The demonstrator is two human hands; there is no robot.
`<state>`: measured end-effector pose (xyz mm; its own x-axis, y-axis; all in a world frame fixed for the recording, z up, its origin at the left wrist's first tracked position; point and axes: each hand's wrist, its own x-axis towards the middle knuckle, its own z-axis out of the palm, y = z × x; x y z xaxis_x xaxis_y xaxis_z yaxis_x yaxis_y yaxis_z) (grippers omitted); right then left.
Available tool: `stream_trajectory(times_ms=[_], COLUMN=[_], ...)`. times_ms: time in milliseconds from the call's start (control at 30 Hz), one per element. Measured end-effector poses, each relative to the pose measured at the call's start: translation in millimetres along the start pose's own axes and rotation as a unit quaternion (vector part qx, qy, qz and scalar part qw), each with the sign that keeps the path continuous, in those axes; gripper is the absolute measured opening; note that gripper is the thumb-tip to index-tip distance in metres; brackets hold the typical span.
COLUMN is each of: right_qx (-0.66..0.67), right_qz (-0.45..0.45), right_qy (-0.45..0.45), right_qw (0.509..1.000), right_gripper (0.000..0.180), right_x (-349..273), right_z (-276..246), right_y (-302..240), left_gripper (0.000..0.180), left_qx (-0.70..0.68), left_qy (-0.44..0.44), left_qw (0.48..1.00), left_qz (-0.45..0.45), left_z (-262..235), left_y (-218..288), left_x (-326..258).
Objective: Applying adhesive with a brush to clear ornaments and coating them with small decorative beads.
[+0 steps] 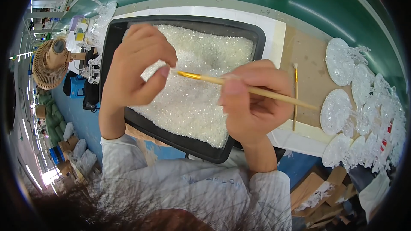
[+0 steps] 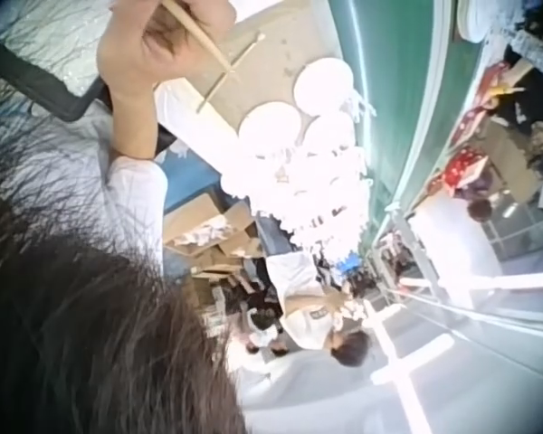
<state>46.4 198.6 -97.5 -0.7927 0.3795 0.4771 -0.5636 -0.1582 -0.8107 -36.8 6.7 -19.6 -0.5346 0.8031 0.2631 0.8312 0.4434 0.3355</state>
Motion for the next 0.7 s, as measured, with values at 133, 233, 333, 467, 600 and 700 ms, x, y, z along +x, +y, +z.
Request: stream_trajectory(times_ms=[133, 233, 333, 467, 600, 700], right_qx=[0.081, 0.099, 0.077, 0.099, 0.094, 0.104], right_qz=[0.031, 0.044, 0.04, 0.012, 0.057, 0.053], right_qy=[0.043, 0.033, 0.024, 0.088, 0.054, 0.028], right_qw=[0.995, 0.994, 0.996, 0.991, 0.992, 0.993], right_gripper=[0.015, 0.02, 0.02, 0.014, 0.013, 0.018], right_x=[1.4, 1.3, -0.1, 2.4, 0.8, -1.6], right_z=[-3.1, -0.8, 1.5, -4.3, -2.5, -3.5], right_y=[-6.9, -4.9, -4.6, -0.8, -1.3, -5.0], left_gripper=[0.019, 0.021, 0.019, 0.019, 0.028, 0.027], left_qx=[-0.067, -0.114, -0.054, 0.067, -0.008, -0.058], left_qy=[0.094, 0.053, 0.063, 0.046, 0.079, 0.064], left_qw=[0.993, 0.992, 0.996, 0.996, 0.997, 0.996], left_qz=[0.003, 0.027, 0.04, 0.022, 0.015, 0.031], left_z=[8.2, 11.4, 11.3, 3.2, 6.5, 17.0], left_y=[12.4, 15.6, 7.8, -4.8, 10.8, 18.0], left_x=[6.7, 3.1, 2.0, -4.6, 3.4, 1.5])
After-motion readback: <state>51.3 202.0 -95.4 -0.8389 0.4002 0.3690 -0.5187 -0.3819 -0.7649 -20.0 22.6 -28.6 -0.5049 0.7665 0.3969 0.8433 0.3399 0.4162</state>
